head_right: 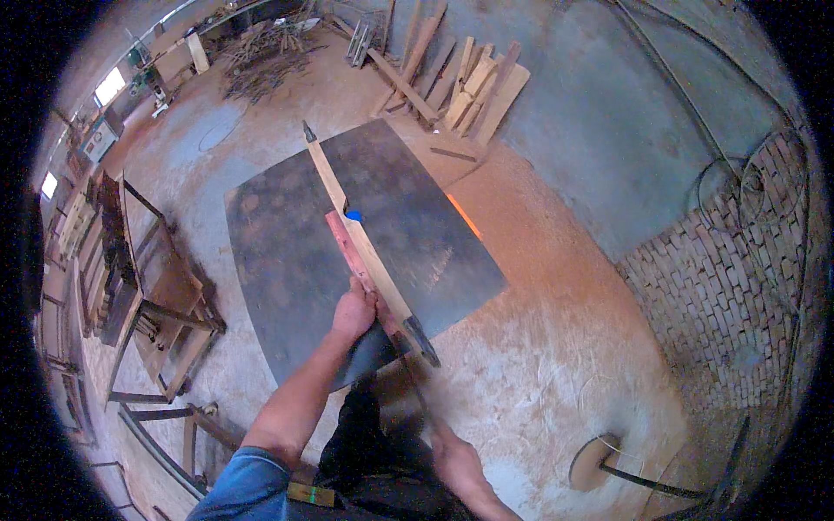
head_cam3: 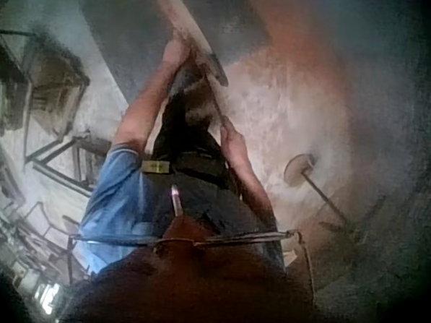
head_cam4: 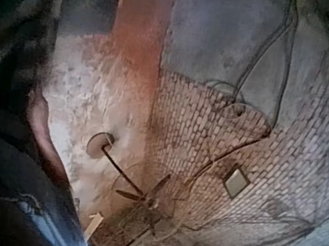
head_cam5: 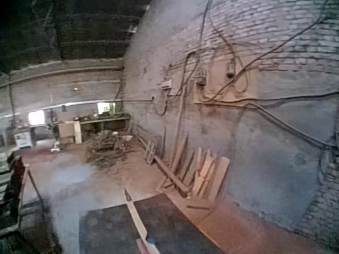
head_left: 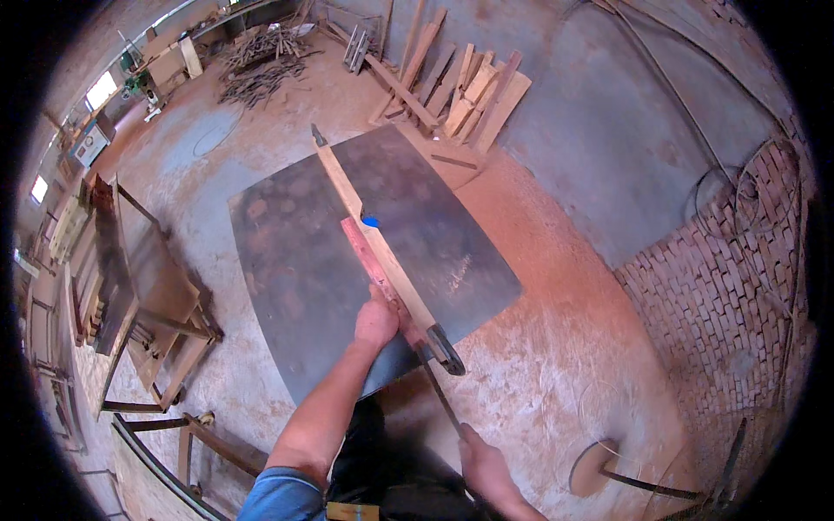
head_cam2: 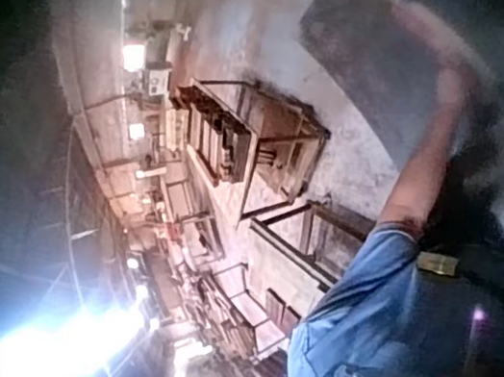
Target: The person repeatedly picks up wooden slats from a stack, uses a metal file to smooth the edges of each slat, and then places the finished slats onto a separate table. The process is repeated for multiple pieces in a workshop environment.
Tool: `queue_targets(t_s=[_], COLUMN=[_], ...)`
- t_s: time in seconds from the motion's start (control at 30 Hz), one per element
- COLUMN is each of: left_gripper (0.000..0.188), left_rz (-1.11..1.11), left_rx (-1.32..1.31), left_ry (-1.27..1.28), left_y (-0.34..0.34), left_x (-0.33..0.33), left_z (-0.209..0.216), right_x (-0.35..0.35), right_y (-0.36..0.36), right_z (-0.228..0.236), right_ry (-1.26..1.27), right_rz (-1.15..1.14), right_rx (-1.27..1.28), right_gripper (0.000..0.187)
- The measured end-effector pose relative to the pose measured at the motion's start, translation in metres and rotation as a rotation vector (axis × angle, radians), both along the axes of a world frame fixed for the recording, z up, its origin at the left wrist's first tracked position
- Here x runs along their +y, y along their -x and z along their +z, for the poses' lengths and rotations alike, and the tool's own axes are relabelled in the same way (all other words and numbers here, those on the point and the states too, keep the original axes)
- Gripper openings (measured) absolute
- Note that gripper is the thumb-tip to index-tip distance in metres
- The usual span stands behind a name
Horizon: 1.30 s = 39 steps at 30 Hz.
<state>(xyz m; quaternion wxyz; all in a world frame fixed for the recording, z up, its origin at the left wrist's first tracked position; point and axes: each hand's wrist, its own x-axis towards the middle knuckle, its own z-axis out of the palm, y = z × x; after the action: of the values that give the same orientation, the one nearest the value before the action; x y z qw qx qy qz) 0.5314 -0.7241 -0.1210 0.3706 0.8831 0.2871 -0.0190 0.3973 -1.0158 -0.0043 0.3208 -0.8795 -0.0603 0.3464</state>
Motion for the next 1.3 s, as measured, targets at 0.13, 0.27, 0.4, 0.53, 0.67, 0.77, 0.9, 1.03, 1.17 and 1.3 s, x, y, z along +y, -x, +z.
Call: queue_targets(t_s=[0.13,0.27,0.4,0.53,0.67,0.77,0.9,1.03,1.17,1.3], left_gripper=[0.046,0.05,0.05,0.043,0.038,0.037,0.037,0.037,0.037,0.038], left_rz=[0.013,0.005,0.022,0.023,0.027,0.032,0.043,0.057,0.053,0.074], left_rx=[-0.013,0.036,0.024,0.006,0.009,0.018,0.032,0.027,0.033,0.071], left_ry=[-0.008,0.001,-0.021,-0.065,-0.074,-0.091,-0.086,-0.09,-0.086,-0.109], left_y=[-0.009,-0.023,-0.034,-0.042,-0.053,-0.06,-0.07,-0.081,-0.091,-0.102], left_x=[0.011,0.03,0.045,0.057,0.071,0.081,0.096,0.11,0.125,0.138], left_z=[0.002,0.0,-0.001,-0.006,-0.004,-0.003,-0.003,0.0,0.001,0.005], right_x=[0.016,0.029,0.046,0.056,0.07,0.084,0.096,0.108,0.12,0.137], right_y=[-0.014,-0.023,-0.037,-0.043,-0.054,-0.063,-0.072,-0.079,-0.085,-0.095], right_z=[0.005,0.003,0.005,0.0,-0.003,0.005,0.0,-0.01,-0.017,-0.019], right_ry=[0.027,-0.021,-0.003,-0.022,-0.007,-0.016,-0.043,-0.086,-0.102,0.002], right_rz=[0.026,0.039,0.037,0.04,0.046,0.046,0.042,0.041,0.03,0.069], right_rx=[0.01,-0.035,-0.018,-0.056,-0.041,-0.033,-0.042,-0.103,-0.137,-0.129], right_gripper=[0.041,0.039,0.037,0.038,0.038,0.038,0.039,0.039,0.039,0.041])
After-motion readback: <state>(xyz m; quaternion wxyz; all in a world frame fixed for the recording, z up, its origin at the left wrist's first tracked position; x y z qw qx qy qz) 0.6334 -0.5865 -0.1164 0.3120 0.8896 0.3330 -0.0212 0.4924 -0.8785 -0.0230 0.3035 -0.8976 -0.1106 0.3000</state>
